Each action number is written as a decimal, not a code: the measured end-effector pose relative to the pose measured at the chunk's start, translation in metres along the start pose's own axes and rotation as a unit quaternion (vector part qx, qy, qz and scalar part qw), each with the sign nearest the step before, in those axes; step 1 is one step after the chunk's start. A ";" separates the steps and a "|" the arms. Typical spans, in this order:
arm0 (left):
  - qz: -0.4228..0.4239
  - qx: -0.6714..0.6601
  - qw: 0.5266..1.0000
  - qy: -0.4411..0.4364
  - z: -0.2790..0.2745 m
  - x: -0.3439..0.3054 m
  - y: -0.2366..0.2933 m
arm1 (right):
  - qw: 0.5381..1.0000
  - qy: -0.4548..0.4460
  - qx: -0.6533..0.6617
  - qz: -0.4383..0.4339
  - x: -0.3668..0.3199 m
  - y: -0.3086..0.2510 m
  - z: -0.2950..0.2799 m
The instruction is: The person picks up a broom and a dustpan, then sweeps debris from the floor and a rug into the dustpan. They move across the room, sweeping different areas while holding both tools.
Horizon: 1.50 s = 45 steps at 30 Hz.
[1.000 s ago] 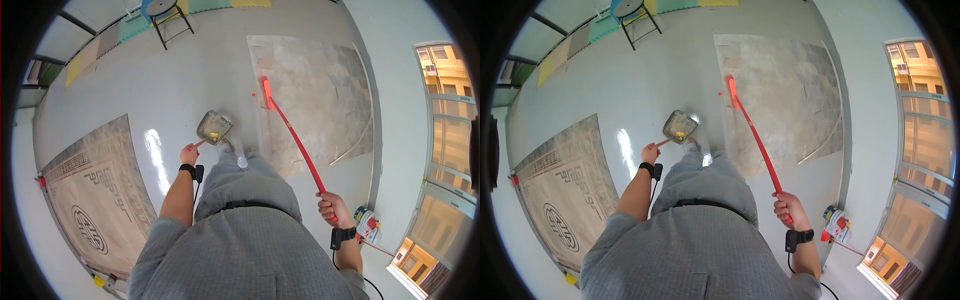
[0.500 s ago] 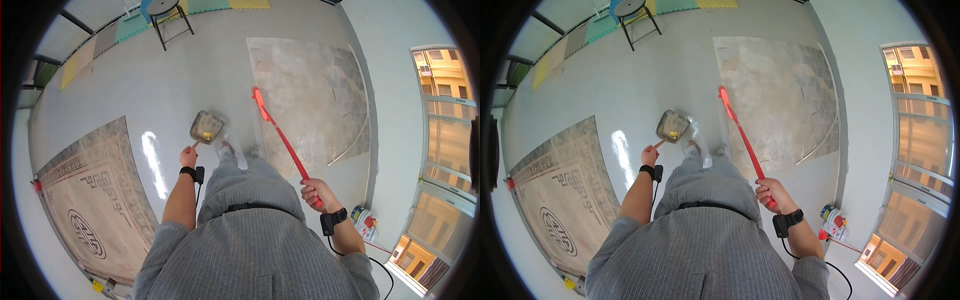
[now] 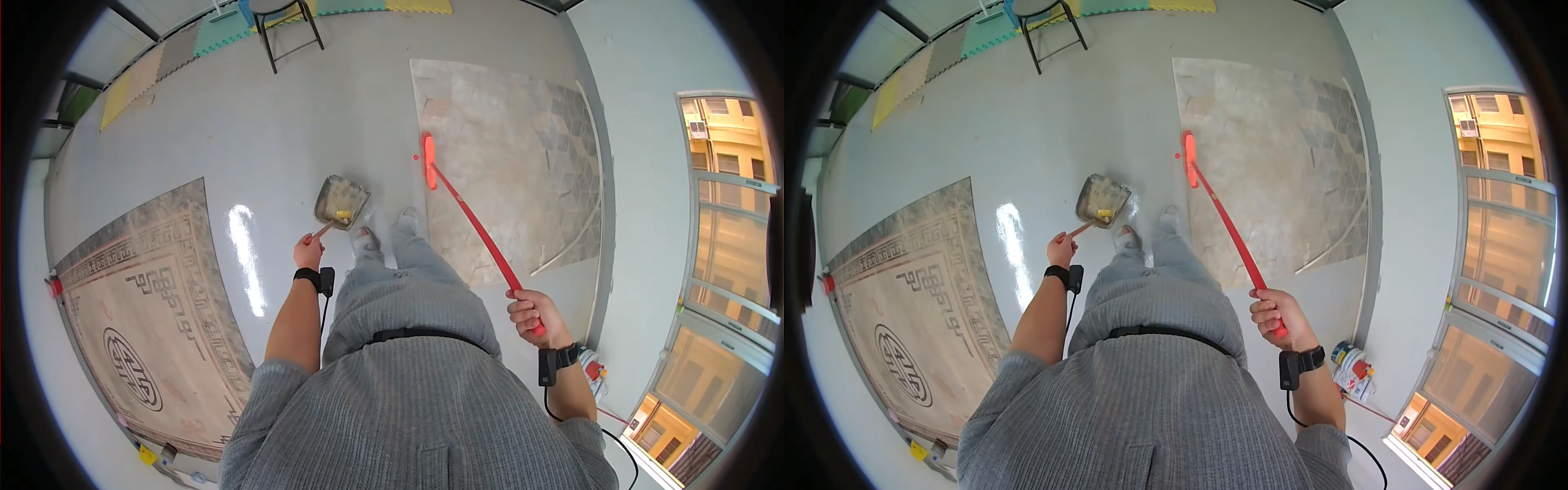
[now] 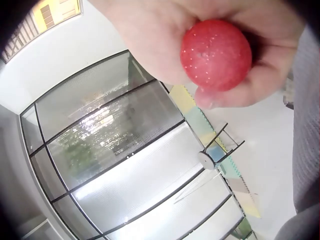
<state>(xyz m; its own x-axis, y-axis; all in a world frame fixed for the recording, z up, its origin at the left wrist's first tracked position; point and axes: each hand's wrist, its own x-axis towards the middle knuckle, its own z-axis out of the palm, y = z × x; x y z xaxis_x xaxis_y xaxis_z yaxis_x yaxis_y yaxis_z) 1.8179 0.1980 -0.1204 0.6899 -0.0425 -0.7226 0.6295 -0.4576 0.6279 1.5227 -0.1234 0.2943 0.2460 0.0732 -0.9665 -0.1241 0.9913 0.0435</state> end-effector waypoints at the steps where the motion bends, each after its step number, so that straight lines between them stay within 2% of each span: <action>1: 0.000 -0.001 1.000 0.001 0.001 0.002 -0.001 | 1.000 0.003 -0.016 -0.008 -0.002 -0.001 0.002; 9: -0.003 0.024 0.999 0.038 0.009 -0.010 0.007 | 1.000 -0.024 -0.008 -0.010 -0.015 -0.031 -0.021; 12: -0.004 0.008 0.999 0.034 0.024 -0.005 0.007 | 0.997 -0.022 -0.066 -0.028 -0.024 -0.051 -0.025; 14: 0.007 0.031 0.999 0.036 0.029 0.003 0.006 | 0.987 0.009 -0.148 -0.061 -0.033 -0.054 -0.020; 18: 0.012 0.081 0.996 0.044 0.051 -0.003 0.022 | 0.980 0.038 -0.183 -0.065 -0.059 -0.064 -0.034; 22: 0.007 0.076 0.996 0.047 0.067 -0.006 0.041 | 0.973 0.070 -0.215 -0.055 -0.064 -0.073 -0.036; 26: 0.026 0.075 0.996 0.030 0.084 -0.015 0.052 | 0.977 0.052 -0.204 -0.036 -0.042 -0.083 -0.048; 28: 0.029 0.059 0.997 0.027 0.095 -0.023 0.063 | 0.987 0.026 -0.160 0.001 -0.035 -0.090 -0.055; 38: 0.027 0.054 0.998 0.015 0.135 -0.046 0.107 | 0.987 -0.055 -0.149 0.016 -0.018 -0.140 -0.071; 45: 0.026 0.053 0.998 0.006 0.132 -0.051 0.113 | 0.974 -0.067 -0.217 0.009 -0.017 -0.165 -0.068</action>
<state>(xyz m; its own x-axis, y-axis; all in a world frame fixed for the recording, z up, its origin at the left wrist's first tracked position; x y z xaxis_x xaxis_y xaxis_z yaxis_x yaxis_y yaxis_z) 1.8061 0.0310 -0.0510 0.7261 -0.0581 -0.6851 0.5516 -0.5456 0.6309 1.4733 -0.2956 0.2867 0.3600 0.1324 -0.9235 -0.5169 0.8524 -0.0793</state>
